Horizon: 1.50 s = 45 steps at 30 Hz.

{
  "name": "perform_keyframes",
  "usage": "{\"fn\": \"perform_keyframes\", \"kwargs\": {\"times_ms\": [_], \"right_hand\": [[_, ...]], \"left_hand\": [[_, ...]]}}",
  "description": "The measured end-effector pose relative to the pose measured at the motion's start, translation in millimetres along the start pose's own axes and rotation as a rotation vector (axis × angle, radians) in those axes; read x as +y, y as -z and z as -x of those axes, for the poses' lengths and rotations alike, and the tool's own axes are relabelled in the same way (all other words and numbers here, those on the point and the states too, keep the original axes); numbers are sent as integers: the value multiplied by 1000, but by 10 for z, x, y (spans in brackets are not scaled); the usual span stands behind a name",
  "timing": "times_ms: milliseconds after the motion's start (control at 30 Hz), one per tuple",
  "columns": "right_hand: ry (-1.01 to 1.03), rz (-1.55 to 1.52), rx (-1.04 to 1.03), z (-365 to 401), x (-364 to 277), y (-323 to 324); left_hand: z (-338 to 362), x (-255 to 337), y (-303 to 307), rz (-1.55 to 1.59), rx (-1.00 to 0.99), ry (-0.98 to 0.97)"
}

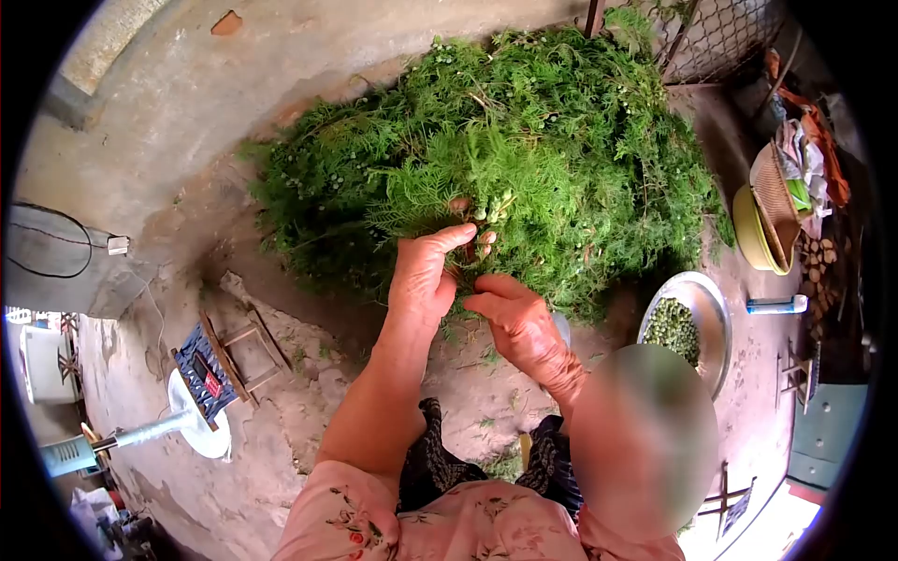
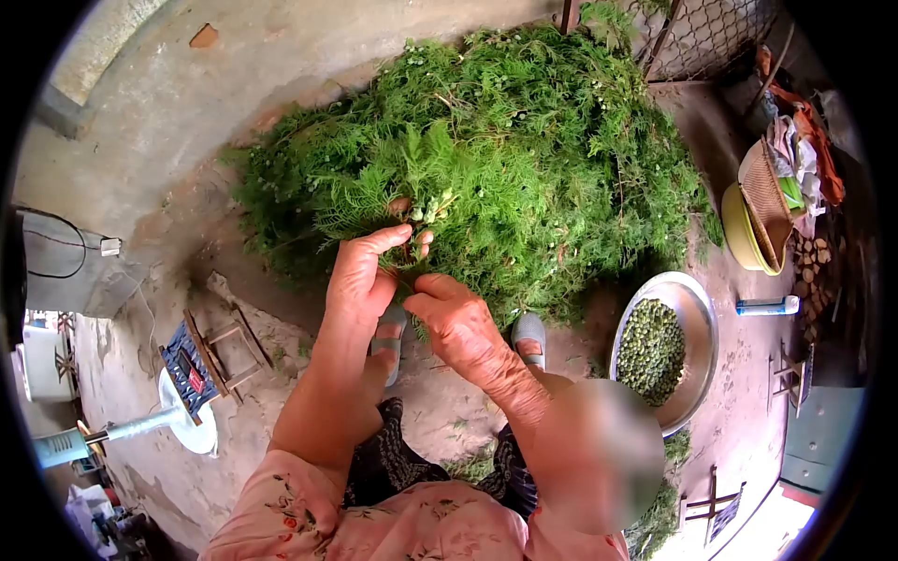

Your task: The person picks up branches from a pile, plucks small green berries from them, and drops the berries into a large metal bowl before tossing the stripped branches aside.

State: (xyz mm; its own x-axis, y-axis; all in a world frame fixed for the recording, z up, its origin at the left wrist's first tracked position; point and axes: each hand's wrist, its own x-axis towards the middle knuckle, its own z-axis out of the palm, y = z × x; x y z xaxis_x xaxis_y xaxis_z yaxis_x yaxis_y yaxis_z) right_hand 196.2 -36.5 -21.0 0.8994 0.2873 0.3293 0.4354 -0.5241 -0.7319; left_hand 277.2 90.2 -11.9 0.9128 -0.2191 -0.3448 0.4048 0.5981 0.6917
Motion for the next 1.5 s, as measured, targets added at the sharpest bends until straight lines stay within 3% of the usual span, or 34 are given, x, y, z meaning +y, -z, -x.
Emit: {"fn": "perform_keyframes", "kwargs": {"times_ms": [100,133,167,267,300,367,567,633,767,833,967,1233,1500], "right_hand": [[-8,-123,166,-35,102,100],[-172,-229,378,-35,93,15],[-174,-229,378,-50,95,36],[-434,-386,562,-131,129,138],[-440,-382,567,-153,162,151],[-239,-284,608,-208,211,154],[-264,-214,556,-240,164,166],[-377,-282,536,-236,165,166],[-407,-387,564,-200,255,132],[-537,-591,498,-191,243,170],[-462,-509,467,-171,263,211],[-666,-1082,590,-221,192,264],[-570,-958,639,-223,186,316]], "left_hand": [[4,-54,-12,-34,39,-60],[12,-67,-21,-34,56,-99],[19,-74,-25,-34,74,-138],[67,-79,-53,-101,102,-94],[68,-96,-69,-101,98,-87],[71,-134,-98,-145,56,-168],[137,-254,-191,-194,-13,-251],[126,-288,-181,-181,-43,-248],[128,-322,-209,-206,-35,-261],[132,-322,-223,-203,-39,-241],[154,-322,-260,-166,-60,-232],[154,-281,-239,-125,24,-90],[186,-315,-291,-181,-42,-153]]}}
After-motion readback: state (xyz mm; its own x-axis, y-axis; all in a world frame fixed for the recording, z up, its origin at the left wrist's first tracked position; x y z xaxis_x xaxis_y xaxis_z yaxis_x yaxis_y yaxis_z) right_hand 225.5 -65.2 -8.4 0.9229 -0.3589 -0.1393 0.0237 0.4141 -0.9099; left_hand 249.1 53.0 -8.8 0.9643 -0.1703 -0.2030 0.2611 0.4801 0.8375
